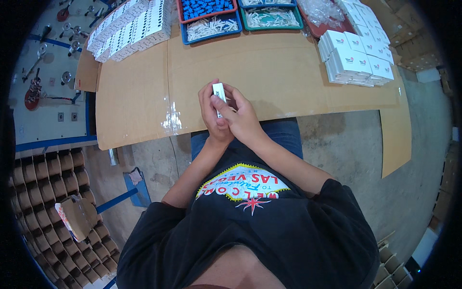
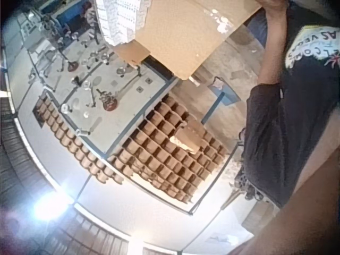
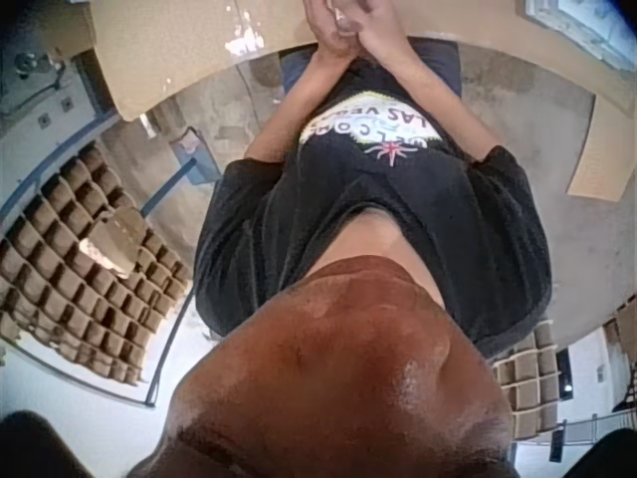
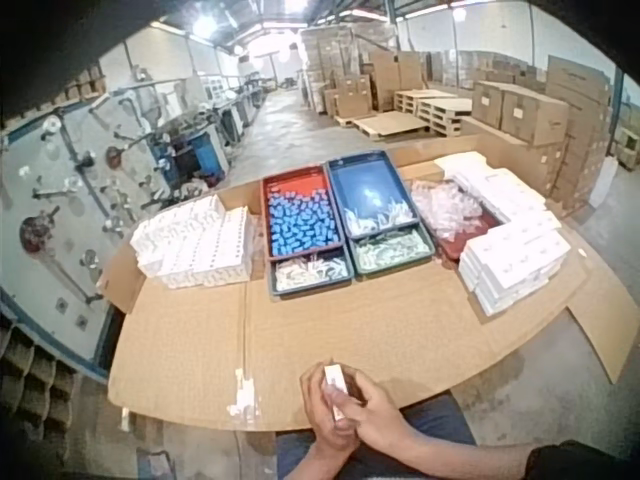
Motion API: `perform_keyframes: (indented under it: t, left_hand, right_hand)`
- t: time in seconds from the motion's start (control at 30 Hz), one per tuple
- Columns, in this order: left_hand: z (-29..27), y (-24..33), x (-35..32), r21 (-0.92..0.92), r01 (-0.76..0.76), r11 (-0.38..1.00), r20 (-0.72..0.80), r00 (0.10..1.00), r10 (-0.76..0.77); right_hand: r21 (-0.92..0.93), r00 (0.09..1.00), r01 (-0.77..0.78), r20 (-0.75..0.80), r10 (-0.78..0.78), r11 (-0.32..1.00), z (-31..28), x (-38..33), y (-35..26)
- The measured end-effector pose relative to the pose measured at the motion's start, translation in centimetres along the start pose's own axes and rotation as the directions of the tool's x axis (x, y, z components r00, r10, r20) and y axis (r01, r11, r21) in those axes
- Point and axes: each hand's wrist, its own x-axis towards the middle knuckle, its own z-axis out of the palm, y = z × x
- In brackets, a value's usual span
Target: Assembling a small electronic component by inserting wires and circuit boards into a white plastic housing.
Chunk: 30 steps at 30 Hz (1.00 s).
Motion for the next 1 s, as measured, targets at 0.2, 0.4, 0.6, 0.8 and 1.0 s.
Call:
perform_keyframes:
  t: [0.2,0.4,0.6,0.8,1.0]
  left_hand:
    - [-0.3,-0.6,-0.3,-0.026,0.003,1.0,-0.015,1.0,-0.003]
    - [-0.2,-0.4,-0.4,-0.027,0.004,1.0,-0.019,1.0,-0.005]
    - [-0.2,-0.5,-0.9,-0.002,-0.012,1.0,-0.054,0.998,0.012]
    - [-0.1,0.2,-0.6,-0.058,0.086,0.995,-0.073,0.993,-0.09]
    - [0.5,-0.7,-0.5,-0.388,0.254,0.886,-0.092,0.946,-0.311]
  right_hand:
    - [-0.09,0.996,0.085,0.05,-0.08,0.992,-0.2,0.0,0.9]
    - [-0.215,0.988,0.149,0.069,-0.138,0.965,-0.7,-0.3,1.2]
    - [-0.25,0.989,0.14,0.086,-0.122,0.958,-1.0,-0.4,1.4]
    - [-0.159,0.989,0.147,0.041,-0.142,0.976,-1.2,-0.4,1.7]
    - [0.027,0.999,0.021,-0.026,-0.02,0.999,-2.3,1.1,1.8]
